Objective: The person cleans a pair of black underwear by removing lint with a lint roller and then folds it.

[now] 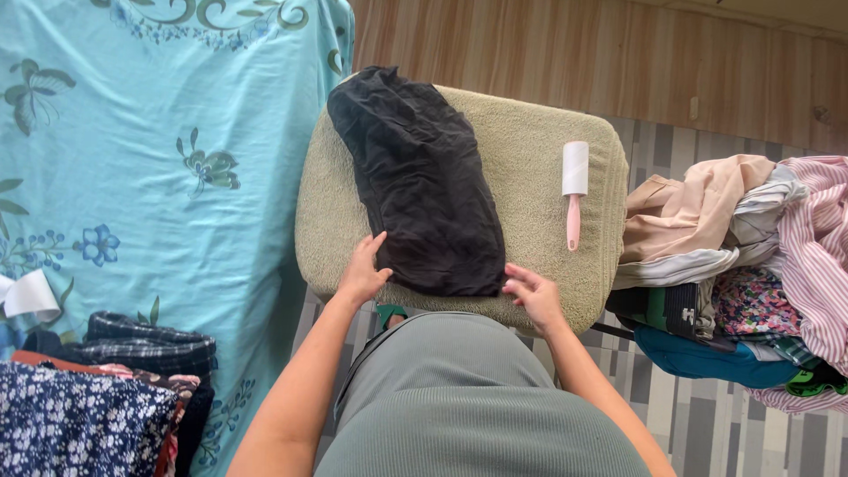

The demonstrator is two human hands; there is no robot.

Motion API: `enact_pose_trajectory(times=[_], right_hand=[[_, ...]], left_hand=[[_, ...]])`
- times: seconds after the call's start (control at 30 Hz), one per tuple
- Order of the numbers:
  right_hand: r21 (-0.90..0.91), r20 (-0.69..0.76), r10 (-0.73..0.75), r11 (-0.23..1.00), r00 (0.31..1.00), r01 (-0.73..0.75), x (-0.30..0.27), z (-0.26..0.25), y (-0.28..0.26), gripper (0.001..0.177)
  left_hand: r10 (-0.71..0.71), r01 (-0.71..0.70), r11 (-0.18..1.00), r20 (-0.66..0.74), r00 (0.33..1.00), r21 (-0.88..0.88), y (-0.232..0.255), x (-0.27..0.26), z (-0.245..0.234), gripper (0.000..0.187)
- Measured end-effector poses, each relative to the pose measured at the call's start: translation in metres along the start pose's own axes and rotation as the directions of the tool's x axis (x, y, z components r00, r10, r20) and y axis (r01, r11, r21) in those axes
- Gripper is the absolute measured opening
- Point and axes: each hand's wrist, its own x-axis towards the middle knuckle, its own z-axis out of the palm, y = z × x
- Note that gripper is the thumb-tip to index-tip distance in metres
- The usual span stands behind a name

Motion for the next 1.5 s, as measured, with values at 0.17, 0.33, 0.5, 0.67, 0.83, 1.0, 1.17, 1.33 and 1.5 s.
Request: enact_pose_trajectory(times=[0.17, 0.33, 0.5, 0.67, 0.83, 1.0, 1.17, 1.33, 1.5], right_hand=[[-0.742, -0.404, -0.582, 0.660, 0.706, 0.120, 0.035, -0.050, -0.024, 0.048], [-0.679, -0.413, -0.441, 0.732, 0.797, 0.053, 0.095, -0.063, -0.044, 0.047], [-0.396, -0.390, -0.541, 0.829, 0.745, 0.394, 0.063, -0.025, -0.053, 0.050], [-0.560, 0.293, -0.604, 0.520, 0.741, 0.645, -0.008, 0.046, -0.033, 0.037], [-0.655, 0.377, -0.464, 0.478, 0.802, 0.584, 0.003, 0.074, -0.037, 0.033], [-0.752, 0.249, -0.578, 0.390, 0.777, 0.532, 0.078, 0.068, -0.066, 0.032], [-0.794, -0.101, -0.683, 0.494, 0.724, 0.355, 0.136, 0.054, -0.117, 0.036], [-0.707, -0.009, -0.668, 0.531, 0.744, 0.467, 0.092, 0.038, -0.110, 0.027], [-0.666, 0.413, -0.402, 0.479, 0.817, 0.572, 0.007, 0.059, -0.041, 0.034]], left_hand=[[-0.154, 0.133, 0.978, -0.123, 0.980, -0.163, 0.015, -0.029, -0.002, 0.083], [-0.282, 0.276, 0.959, -0.255, 0.925, -0.057, 0.038, -0.055, -0.001, 0.073], [0.472, -0.468, 0.834, 0.063, 0.879, 0.290, 0.013, -0.068, 0.033, 0.065], [0.513, -0.639, 0.528, 0.389, 0.765, 0.560, -0.033, -0.067, 0.081, 0.072], [0.507, -0.649, 0.476, 0.418, 0.754, 0.594, -0.056, -0.065, 0.090, 0.067], [0.508, -0.654, 0.476, 0.423, 0.750, 0.588, -0.051, -0.064, 0.088, 0.069], [0.456, -0.659, 0.506, 0.477, 0.752, 0.556, -0.046, -0.062, 0.088, 0.069], [0.623, -0.670, 0.278, 0.402, 0.671, 0.689, -0.061, -0.052, 0.098, 0.064], [0.536, -0.715, 0.368, 0.492, 0.686, 0.595, -0.063, -0.045, 0.101, 0.062]])
